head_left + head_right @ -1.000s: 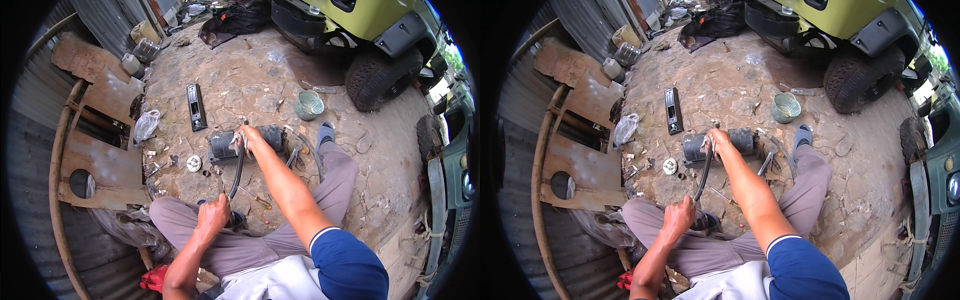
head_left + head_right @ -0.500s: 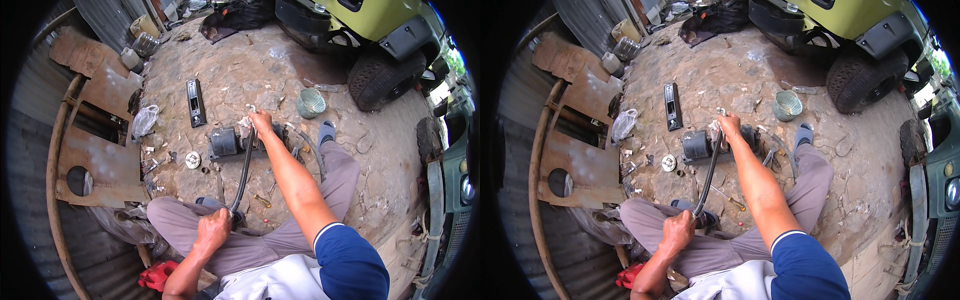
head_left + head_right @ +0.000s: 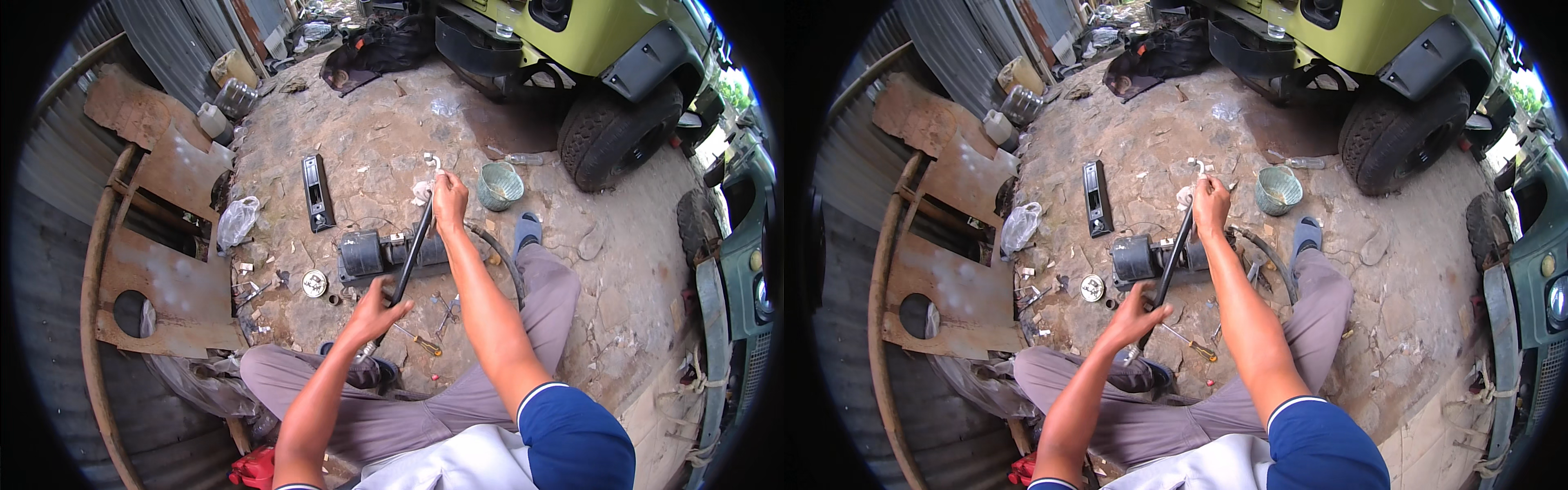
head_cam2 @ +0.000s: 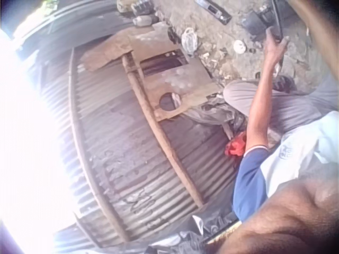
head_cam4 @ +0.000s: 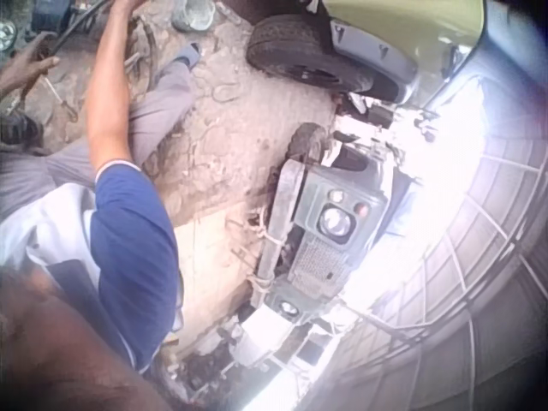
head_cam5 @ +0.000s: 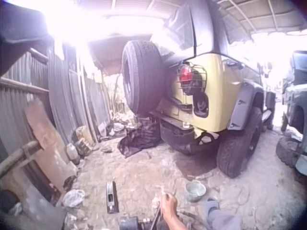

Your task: The person disassembles and wipes an automotive blower motor housing while sitting on the ground, using a screwdriver to remove screws and a cloth to clean a detached hose.

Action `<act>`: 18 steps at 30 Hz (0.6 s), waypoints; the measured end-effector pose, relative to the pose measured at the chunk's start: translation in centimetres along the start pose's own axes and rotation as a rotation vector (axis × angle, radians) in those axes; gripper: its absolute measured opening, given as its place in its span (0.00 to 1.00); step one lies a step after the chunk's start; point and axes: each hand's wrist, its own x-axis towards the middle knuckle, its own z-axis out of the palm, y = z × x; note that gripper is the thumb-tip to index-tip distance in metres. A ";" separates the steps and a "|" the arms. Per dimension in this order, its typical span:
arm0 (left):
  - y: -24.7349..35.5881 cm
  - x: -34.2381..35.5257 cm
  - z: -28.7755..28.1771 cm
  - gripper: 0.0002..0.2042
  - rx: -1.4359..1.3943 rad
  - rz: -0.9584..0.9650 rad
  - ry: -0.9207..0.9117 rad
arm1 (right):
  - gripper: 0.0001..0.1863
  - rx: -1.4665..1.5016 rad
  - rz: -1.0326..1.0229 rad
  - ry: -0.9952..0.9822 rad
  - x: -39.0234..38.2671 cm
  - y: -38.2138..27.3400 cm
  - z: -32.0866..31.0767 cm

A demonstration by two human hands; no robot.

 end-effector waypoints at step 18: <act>6.4 7.3 2.4 0.19 0.062 0.216 0.403 | 0.19 -0.561 -0.144 0.025 -0.4 -5.7 -6.6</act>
